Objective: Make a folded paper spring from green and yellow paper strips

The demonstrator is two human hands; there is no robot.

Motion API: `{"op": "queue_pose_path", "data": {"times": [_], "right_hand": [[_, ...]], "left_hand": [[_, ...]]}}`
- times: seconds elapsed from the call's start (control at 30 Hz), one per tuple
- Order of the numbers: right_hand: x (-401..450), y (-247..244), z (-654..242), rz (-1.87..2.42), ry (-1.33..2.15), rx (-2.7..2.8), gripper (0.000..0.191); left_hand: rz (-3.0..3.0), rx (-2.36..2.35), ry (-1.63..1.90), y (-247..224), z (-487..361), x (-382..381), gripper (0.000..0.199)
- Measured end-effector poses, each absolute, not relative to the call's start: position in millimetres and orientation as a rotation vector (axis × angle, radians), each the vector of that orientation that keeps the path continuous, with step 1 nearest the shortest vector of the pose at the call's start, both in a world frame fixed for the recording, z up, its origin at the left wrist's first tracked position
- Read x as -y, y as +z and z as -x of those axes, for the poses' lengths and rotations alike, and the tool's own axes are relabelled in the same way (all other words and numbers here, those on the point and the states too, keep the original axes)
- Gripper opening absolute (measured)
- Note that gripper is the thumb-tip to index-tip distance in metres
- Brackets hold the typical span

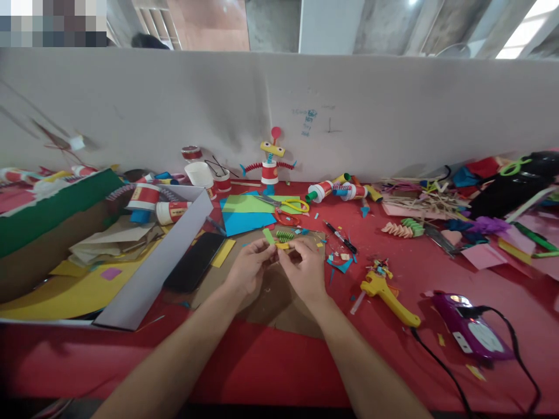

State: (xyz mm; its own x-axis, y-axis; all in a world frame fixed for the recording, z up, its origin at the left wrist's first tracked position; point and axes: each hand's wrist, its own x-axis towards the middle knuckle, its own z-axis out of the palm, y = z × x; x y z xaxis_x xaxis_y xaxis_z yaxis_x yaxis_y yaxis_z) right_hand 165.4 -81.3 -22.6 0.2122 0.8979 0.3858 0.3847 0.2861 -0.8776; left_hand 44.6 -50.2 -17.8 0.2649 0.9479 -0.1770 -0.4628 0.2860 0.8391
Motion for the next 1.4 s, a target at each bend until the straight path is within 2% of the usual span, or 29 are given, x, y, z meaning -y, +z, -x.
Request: {"op": "queue_pose_path", "data": {"times": [0.27,0.73,0.87,1.1,1.4], "right_hand": [[86,-21,-160,1.219,0.746,1.257,0.019],[88,-23,-160,1.222,0.652,1.238,0.017],[83,-28,-160,1.234,0.689,1.288,0.031],[76,-37,-167,1.237,0.618,1.364,0.020],[77,-28,-167,1.261,0.689,1.275,0.022]], "left_hand": [[-0.830,-0.763,1.119,-17,-46,50,0.023],[-0.691,-0.720,1.117,-24,-48,51,0.018],[-0.460,-0.700,1.080,-28,-50,49,0.020],[-0.302,-0.623,0.946,-33,-47,47,0.010],[-0.424,-0.730,0.970,-15,-47,51,0.006]]}}
